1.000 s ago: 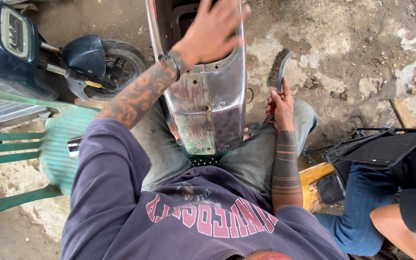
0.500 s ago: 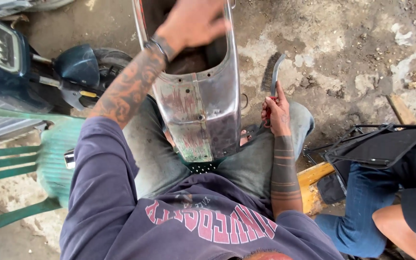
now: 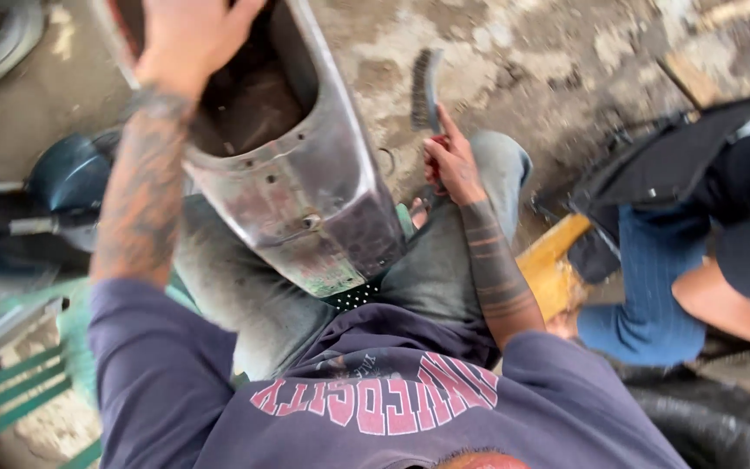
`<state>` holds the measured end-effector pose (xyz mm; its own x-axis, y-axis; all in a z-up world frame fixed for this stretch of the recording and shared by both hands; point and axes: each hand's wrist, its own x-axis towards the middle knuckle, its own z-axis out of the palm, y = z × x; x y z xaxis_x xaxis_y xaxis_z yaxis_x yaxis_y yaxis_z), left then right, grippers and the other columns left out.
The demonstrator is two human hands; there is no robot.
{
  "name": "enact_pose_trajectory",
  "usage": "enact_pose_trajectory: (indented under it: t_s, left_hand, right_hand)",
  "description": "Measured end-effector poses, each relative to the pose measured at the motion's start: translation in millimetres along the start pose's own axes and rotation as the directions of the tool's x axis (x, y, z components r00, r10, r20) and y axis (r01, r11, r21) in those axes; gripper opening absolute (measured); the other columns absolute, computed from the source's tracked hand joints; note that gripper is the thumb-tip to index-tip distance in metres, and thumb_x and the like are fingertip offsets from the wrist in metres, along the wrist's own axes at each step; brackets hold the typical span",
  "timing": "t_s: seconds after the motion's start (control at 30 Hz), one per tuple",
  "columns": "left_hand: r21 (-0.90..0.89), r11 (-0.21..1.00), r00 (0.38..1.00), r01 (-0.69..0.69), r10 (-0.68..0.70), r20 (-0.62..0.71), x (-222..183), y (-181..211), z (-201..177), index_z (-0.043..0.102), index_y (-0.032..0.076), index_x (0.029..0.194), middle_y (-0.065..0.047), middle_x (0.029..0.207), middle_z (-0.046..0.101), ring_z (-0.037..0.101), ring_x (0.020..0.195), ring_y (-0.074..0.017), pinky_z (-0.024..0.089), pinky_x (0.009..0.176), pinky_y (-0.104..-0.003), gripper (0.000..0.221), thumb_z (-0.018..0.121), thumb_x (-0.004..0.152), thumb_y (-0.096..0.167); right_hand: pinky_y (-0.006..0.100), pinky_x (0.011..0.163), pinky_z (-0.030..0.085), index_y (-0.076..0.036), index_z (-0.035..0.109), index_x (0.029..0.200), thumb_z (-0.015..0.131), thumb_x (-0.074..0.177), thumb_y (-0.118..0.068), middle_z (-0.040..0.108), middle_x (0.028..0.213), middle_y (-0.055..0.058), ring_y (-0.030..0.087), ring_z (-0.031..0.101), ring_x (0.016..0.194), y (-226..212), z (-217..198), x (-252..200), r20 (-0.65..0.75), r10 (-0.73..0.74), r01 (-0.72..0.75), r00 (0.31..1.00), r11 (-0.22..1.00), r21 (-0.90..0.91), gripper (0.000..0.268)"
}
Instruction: Using a wire brush to scrub and clean the surface of a metal motorcycle body part.
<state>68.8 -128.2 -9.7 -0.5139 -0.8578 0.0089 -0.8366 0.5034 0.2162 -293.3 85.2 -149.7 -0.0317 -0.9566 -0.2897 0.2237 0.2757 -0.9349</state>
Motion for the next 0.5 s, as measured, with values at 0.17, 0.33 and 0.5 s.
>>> enact_pose_trajectory:
  t_s: [0.17, 0.33, 0.5]
  left_hand:
    - [-0.066, 0.969, 0.971, -0.236, 0.232, -0.058, -119, 48, -35, 0.051, 0.006, 0.169, -0.031, 0.175, 0.038, 0.042, 0.155, -0.0558, 0.023, 0.12, -0.081, 0.072, 0.067, 0.111, 0.045]
    - [-0.153, 0.982, 0.986, -0.107, 0.085, -0.145, -208, 51, 13, 0.058, 0.007, 0.163, -0.021, 0.172, 0.048, 0.043, 0.157, -0.0441, 0.013, 0.129, -0.066, 0.065, 0.061, 0.113, 0.048]
    - [-0.248, 0.969, 0.931, 0.006, -0.095, -0.352, -246, 73, 50, 0.055, 0.0, 0.164, -0.019, 0.177, 0.039, 0.025, 0.164, -0.0391, 0.006, 0.132, -0.057, 0.064, 0.058, 0.115, 0.04]
  right_hand:
    - [0.033, 0.036, 0.055, -0.017, 0.031, 0.164, 0.057, 0.105, -0.003, 0.06, 0.072, 0.014, 0.024, 0.065, 0.048, 1, 1, 6, 0.055, -0.062, 0.063, 0.997, 0.998, -0.014, 0.066]
    - [0.032, 0.036, 0.055, -0.017, 0.031, 0.164, 0.055, 0.106, -0.001, 0.061, 0.073, 0.013, 0.023, 0.065, 0.049, -3, 10, 0, 0.063, -0.118, 0.119, 0.991, 0.993, -0.017, 0.065]
    - [0.03, 0.039, 0.055, -0.02, 0.028, 0.165, 0.051, 0.107, -0.001, 0.061, 0.076, 0.012, 0.022, 0.065, 0.052, -23, 17, -27, 0.039, -0.179, 0.178, 0.983, 0.984, 0.027, 0.065]
